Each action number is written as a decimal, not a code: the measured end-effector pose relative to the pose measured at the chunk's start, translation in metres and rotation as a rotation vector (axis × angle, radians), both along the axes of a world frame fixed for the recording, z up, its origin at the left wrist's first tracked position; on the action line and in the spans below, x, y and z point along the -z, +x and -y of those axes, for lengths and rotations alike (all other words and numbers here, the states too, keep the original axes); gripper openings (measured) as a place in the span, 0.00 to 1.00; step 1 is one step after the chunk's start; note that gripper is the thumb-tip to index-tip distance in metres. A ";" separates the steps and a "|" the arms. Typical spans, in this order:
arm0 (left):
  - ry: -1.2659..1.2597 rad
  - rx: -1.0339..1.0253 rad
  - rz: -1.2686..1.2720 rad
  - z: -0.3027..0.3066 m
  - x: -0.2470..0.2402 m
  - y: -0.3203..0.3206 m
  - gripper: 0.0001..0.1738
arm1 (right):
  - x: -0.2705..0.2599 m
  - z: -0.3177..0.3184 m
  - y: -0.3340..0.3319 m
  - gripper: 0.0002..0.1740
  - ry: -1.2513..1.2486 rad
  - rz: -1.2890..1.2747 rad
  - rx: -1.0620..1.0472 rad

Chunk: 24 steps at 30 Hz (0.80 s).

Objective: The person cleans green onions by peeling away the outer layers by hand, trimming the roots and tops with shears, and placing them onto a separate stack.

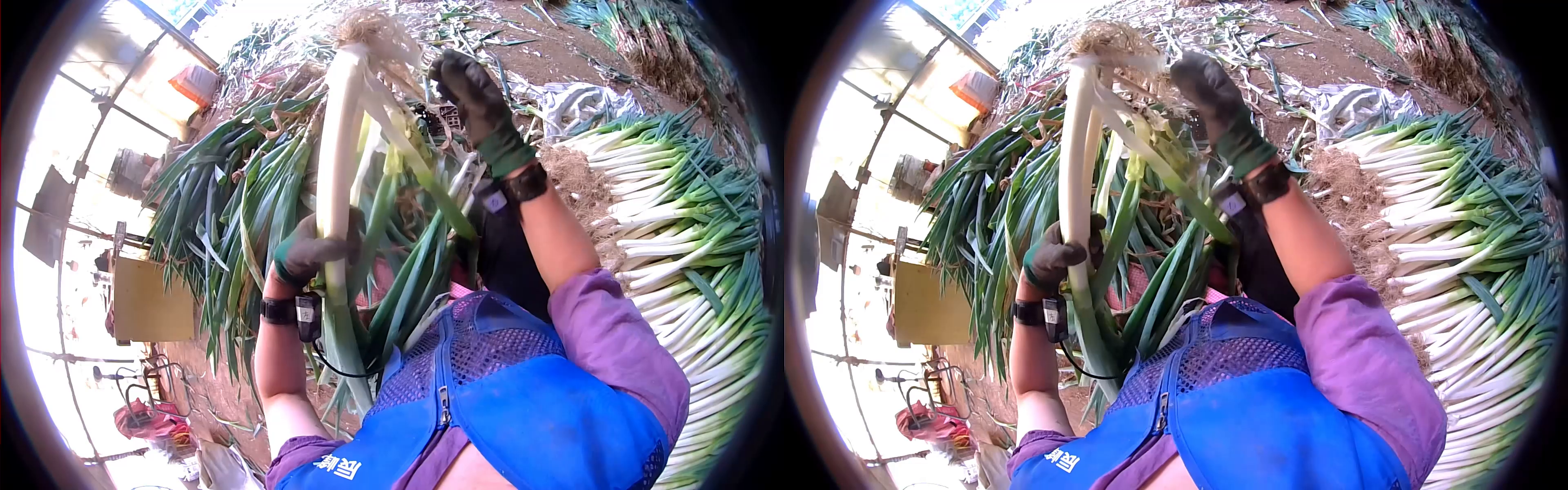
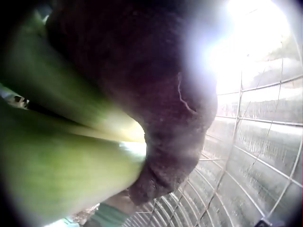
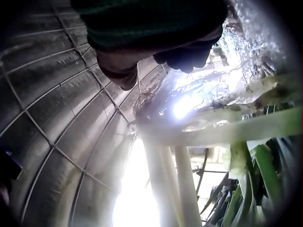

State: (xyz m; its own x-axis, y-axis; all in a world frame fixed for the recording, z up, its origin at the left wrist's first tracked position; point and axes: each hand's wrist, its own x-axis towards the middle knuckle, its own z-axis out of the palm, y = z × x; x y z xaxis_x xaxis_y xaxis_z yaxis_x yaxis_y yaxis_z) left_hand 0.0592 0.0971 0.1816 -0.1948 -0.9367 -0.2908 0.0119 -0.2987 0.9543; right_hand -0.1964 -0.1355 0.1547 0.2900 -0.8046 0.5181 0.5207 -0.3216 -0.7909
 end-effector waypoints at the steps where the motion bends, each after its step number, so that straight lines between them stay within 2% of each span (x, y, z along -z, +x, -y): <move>1: 0.013 0.015 -0.003 -0.001 -0.001 -0.001 0.43 | 0.004 0.019 0.003 0.31 0.094 0.052 -0.101; 3: 0.022 0.063 -0.066 -0.002 -0.003 -0.007 0.40 | 0.014 0.023 0.006 0.35 -0.347 -0.189 0.214; 4: 0.029 0.087 -0.097 -0.002 -0.003 -0.011 0.38 | 0.025 0.019 0.006 0.38 -0.877 -0.482 0.636; 6: 0.045 0.116 -0.134 0.000 -0.005 -0.020 0.39 | 0.024 0.004 0.013 0.42 -0.401 -0.254 -0.002; 7: 0.036 0.105 -0.125 0.000 -0.004 -0.018 0.40 | 0.024 -0.003 0.017 0.44 -0.122 -0.122 -0.209; 9: 0.033 0.057 -0.103 -0.002 0.000 -0.011 0.42 | 0.012 -0.019 0.019 0.44 0.369 0.038 -0.825; 10: 0.038 0.022 -0.089 -0.003 0.004 -0.004 0.44 | -0.001 -0.027 0.013 0.38 0.179 -0.157 -0.804; 12: 0.052 -0.019 -0.073 -0.006 0.007 -0.001 0.46 | -0.026 -0.043 0.009 0.30 -0.082 -0.440 -0.679; 14: 0.061 -0.033 -0.074 -0.008 0.010 -0.001 0.47 | -0.037 -0.049 0.012 0.24 -0.225 -0.628 -0.485; 15: 0.073 0.012 -0.124 -0.009 0.012 0.000 0.44 | -0.020 -0.037 0.017 0.21 -0.162 -0.562 -0.452; 17: 0.049 0.002 -0.090 -0.009 0.012 0.001 0.38 | 0.006 0.024 0.024 0.17 -0.820 -0.394 -0.168; 19: 0.051 -0.029 -0.024 -0.014 0.014 0.002 0.33 | -0.010 0.059 0.015 0.15 -0.797 -0.613 0.179; 21: 0.070 -0.066 0.072 -0.013 0.015 0.003 0.30 | -0.003 0.141 -0.007 0.11 -0.634 -1.171 0.535; 23: 0.128 -0.058 0.111 -0.017 0.011 -0.002 0.28 | -0.016 0.183 -0.064 0.11 -0.718 -1.376 0.872; 24: 0.165 -0.063 0.151 -0.023 0.009 -0.002 0.31 | -0.023 0.203 -0.092 0.12 -0.736 -1.479 1.038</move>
